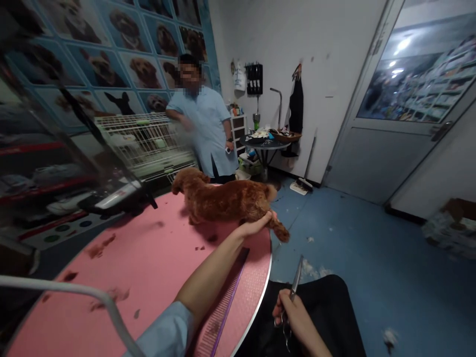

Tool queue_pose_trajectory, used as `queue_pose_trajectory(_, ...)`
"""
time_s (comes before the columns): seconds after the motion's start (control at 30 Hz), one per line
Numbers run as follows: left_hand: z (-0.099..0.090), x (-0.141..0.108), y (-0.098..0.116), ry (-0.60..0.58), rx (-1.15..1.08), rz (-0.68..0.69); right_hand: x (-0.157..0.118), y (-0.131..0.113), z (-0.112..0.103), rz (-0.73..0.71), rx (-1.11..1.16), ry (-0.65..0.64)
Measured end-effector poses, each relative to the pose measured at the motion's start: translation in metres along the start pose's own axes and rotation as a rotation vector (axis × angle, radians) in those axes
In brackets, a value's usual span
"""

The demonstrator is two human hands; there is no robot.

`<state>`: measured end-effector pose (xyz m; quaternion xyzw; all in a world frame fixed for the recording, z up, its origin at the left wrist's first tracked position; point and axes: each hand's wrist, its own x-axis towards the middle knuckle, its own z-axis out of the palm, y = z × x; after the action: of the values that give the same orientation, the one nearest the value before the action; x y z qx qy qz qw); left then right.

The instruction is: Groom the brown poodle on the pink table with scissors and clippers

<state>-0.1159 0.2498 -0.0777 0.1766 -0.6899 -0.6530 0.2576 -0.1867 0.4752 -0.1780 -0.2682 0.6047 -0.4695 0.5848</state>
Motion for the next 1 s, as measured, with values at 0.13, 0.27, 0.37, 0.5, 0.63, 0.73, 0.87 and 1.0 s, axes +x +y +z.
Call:
queue_pose_trajectory(0.13, 0.003, 0.001, 0.002, 0.056, -0.015, 0.064, 0.005, 0.002, 0.003, 0.010, -0.019, -0.010)
queue_pose_trajectory(0.27, 0.000, 0.004, -0.001, 0.097, -0.044, 0.054, 0.007, -0.007, 0.003, 0.089, 0.143, -0.025)
queue_pose_trajectory(0.37, 0.000, 0.002, -0.001, 0.090, -0.131, 0.020, 0.004, -0.020, 0.002, 0.095, 0.309, -0.069)
queue_pose_trajectory(0.5, 0.006, -0.005, 0.008, 0.094, -0.290, -0.051, 0.004, -0.031, 0.004, -0.120, 0.186, -0.081)
queue_pose_trajectory(0.63, 0.012, -0.009, 0.020, 0.098, -0.403, -0.054, 0.015, -0.034, 0.007, -0.360, -0.315, 0.215)
queue_pose_trajectory(0.73, 0.014, -0.009, 0.025, 0.104, -0.416, -0.101, 0.020, -0.039, 0.004, -0.407, -0.723, 0.359)
queue_pose_trajectory(0.87, 0.015, -0.007, 0.026, 0.178, -0.426, -0.195, 0.022, -0.046, -0.004, -0.402, -0.962, 0.378)
queue_pose_trajectory(1.0, 0.013, -0.004, 0.023, 0.185, -0.421, -0.134, 0.022, -0.046, -0.008, -0.374, -1.000, 0.368)
